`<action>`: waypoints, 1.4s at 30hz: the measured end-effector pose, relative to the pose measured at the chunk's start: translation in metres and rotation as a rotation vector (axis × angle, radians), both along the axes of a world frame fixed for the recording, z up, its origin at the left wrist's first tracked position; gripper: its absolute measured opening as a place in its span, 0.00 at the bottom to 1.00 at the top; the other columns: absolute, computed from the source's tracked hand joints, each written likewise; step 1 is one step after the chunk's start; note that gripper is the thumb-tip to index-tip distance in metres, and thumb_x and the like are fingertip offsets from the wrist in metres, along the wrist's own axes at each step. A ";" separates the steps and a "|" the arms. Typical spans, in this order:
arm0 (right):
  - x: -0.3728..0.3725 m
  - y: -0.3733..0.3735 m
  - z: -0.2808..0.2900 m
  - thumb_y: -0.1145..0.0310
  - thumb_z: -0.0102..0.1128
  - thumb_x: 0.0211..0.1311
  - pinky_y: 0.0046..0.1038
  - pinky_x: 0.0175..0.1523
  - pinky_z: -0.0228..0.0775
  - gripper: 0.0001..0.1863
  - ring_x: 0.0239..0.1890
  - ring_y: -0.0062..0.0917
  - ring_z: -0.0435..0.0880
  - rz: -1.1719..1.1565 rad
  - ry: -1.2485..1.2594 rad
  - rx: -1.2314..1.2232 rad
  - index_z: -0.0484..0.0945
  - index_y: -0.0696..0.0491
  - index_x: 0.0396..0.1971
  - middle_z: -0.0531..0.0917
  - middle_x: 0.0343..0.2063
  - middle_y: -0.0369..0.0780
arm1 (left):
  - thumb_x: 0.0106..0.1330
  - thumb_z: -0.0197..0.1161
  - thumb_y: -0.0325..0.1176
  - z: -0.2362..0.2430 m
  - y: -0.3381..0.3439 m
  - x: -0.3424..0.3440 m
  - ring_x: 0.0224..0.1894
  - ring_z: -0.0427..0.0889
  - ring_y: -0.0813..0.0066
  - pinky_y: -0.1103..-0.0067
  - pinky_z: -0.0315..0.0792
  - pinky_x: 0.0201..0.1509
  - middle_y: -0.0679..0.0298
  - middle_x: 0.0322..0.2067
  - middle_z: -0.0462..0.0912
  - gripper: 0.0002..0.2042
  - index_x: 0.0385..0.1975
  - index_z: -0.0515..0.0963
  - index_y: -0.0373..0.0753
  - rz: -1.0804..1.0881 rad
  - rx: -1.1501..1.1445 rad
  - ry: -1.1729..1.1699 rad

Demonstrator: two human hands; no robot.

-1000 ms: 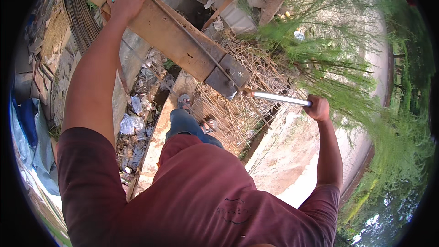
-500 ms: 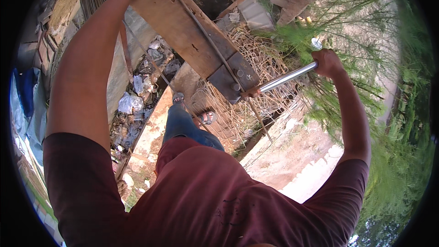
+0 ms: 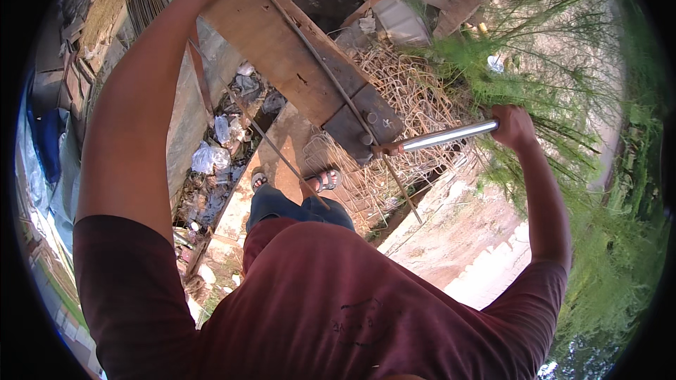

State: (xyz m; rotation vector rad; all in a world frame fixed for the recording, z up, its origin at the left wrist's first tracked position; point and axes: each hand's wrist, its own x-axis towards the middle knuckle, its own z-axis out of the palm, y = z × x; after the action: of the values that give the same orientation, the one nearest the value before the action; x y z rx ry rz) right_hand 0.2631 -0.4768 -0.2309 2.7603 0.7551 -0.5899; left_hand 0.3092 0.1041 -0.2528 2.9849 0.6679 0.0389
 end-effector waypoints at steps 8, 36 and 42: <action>-0.019 -0.027 -0.027 0.78 0.55 0.41 0.33 0.28 0.72 0.04 0.20 0.33 0.80 -0.084 -0.073 0.005 0.73 0.51 0.19 0.79 0.17 0.41 | 0.61 0.49 0.56 -0.007 0.012 0.008 0.69 0.44 0.42 0.54 0.40 0.71 0.48 0.69 0.46 0.39 0.68 0.46 0.42 -0.052 -0.123 0.070; -0.403 0.233 0.006 0.64 0.60 0.53 0.46 0.35 0.71 0.09 0.28 0.48 0.80 -1.470 -0.292 0.055 0.75 0.55 0.25 0.81 0.22 0.50 | 0.59 0.38 0.72 -0.019 0.022 0.011 0.71 0.39 0.47 0.50 0.34 0.69 0.46 0.69 0.43 0.48 0.68 0.46 0.35 -0.113 0.043 0.076; -0.393 0.158 -0.010 0.61 0.62 0.51 0.45 0.35 0.72 0.10 0.28 0.47 0.81 -1.290 -0.261 0.172 0.76 0.52 0.24 0.81 0.21 0.50 | 0.59 0.37 0.71 -0.026 0.024 0.018 0.71 0.38 0.48 0.50 0.34 0.69 0.46 0.69 0.43 0.48 0.68 0.46 0.35 -0.108 0.062 0.024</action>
State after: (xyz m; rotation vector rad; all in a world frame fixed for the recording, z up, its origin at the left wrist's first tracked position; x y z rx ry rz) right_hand -0.1301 -0.3193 -0.2406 3.0637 -1.1808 -0.2954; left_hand 0.3270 0.1284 -0.2792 3.0797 0.5167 0.0178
